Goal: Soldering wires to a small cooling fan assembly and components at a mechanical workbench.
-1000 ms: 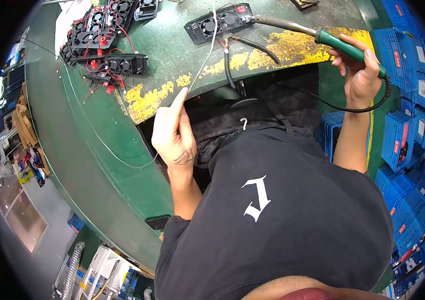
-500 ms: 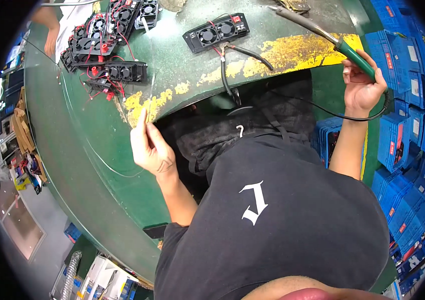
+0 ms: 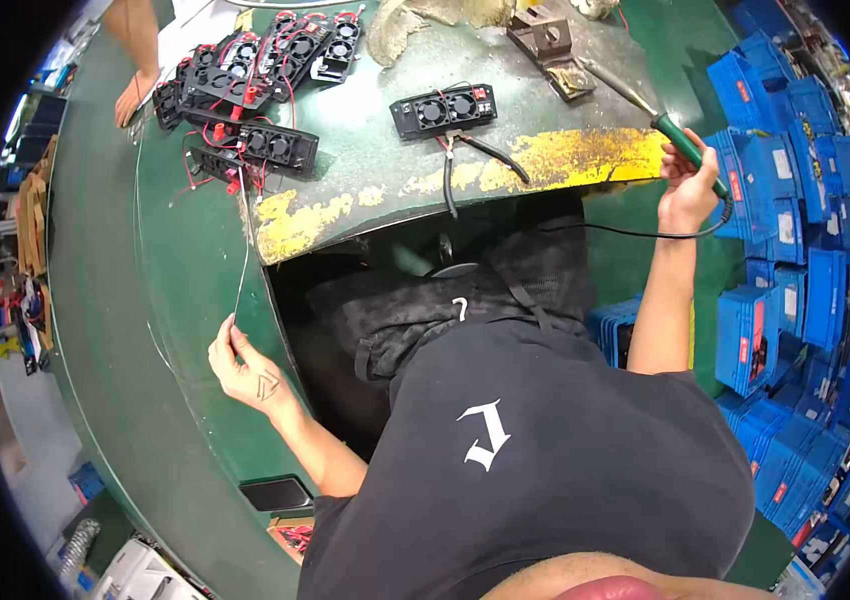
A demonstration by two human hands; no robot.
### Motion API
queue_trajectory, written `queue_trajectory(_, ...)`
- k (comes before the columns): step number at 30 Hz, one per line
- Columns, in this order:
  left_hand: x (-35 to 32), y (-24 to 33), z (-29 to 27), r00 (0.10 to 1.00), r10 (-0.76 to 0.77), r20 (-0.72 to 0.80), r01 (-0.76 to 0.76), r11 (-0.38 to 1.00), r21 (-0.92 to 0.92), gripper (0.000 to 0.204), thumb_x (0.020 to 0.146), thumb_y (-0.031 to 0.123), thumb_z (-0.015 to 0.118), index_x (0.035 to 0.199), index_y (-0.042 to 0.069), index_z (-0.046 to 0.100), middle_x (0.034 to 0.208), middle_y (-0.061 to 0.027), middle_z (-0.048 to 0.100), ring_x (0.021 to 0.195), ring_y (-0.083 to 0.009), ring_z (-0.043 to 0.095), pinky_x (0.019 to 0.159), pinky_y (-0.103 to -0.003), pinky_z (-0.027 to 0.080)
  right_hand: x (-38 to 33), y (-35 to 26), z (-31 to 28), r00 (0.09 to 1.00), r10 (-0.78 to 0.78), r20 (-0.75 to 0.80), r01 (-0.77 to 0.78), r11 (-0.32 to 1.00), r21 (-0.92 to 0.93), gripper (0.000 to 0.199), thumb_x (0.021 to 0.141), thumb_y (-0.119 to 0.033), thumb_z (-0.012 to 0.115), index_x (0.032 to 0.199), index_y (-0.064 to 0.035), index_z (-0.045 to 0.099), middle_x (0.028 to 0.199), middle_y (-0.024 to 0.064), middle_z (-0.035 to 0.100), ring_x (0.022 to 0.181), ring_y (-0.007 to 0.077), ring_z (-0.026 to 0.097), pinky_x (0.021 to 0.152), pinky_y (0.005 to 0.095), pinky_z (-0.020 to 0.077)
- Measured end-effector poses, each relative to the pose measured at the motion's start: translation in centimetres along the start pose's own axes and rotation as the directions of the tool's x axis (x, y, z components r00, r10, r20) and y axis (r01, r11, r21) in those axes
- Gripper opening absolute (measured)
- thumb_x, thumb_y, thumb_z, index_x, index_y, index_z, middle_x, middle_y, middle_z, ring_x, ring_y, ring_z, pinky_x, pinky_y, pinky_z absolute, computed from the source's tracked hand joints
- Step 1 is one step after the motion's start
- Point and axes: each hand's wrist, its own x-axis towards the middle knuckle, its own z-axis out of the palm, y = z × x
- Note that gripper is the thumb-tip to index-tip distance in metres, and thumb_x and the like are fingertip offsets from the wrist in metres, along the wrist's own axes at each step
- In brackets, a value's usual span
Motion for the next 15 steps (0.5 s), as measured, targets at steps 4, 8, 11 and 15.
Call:
queue_trajectory(4, -2.0, -1.5, -1.4, 0.992, -0.123, 0.0, 0.123, 0.991, -0.053, 0.016, 0.098, 0.008, 0.059, 0.107, 0.004, 0.071, 0.089, -0.0057, 0.063, 0.074, -0.0174, 0.06, 0.067, -0.031, 0.049, 0.7, 0.9, 1.8, 0.997, 0.011, 0.07, -0.013, 1.0, 0.018, 0.049, 0.103, -0.036, 0.039, 0.119, 0.0042, 0.063, 0.095, 0.0195, 0.072, 0.076, 0.0206, 0.069, 0.064, 0.0279, 0.0564)
queue_trajectory(8, -3.9, -1.7, -2.3, 0.99, -0.14, -0.018, 0.138, 0.989, -0.055, 0.016, 0.098, 0.008, 0.059, 0.107, 0.004, 0.071, 0.089, -0.0052, 0.063, 0.074, -0.0173, 0.06, 0.068, -0.03, 0.049, 1.4, 1.8, 3.1, 0.993, 0.05, 0.11, -0.057, 0.997, 0.054, 0.048, 0.104, -0.035, 0.038, 0.122, 0.0023, 0.062, 0.099, 0.0192, 0.072, 0.08, 0.0218, 0.071, 0.069, 0.029, 0.0588)
queue_trajectory(11, -4.6, -1.4, -2.6, 0.987, -0.16, -0.025, 0.158, 0.986, -0.06, 0.016, 0.098, 0.009, 0.059, 0.106, 0.004, 0.071, 0.089, -0.0051, 0.063, 0.074, -0.0176, 0.059, 0.068, -0.03, 0.048, 1.6, 2.6, 3.4, 0.989, 0.056, 0.135, -0.066, 0.996, 0.067, 0.047, 0.104, -0.036, 0.038, 0.123, 0.0001, 0.062, 0.101, 0.0185, 0.072, 0.083, 0.0218, 0.072, 0.071, 0.0292, 0.0594)
queue_trajectory(15, -5.1, -1.9, -2.5, 0.99, -0.142, -0.023, 0.141, 0.988, -0.058, 0.015, 0.098, 0.011, 0.06, 0.106, 0.003, 0.071, 0.089, -0.0056, 0.062, 0.073, -0.0175, 0.057, 0.067, -0.03, 0.047, 1.8, 3.3, 2.6, 0.988, 0.079, 0.132, -0.09, 0.993, 0.075, 0.048, 0.104, -0.036, 0.039, 0.125, 0.0012, 0.061, 0.102, 0.0197, 0.072, 0.083, 0.0226, 0.072, 0.072, 0.0295, 0.0602)
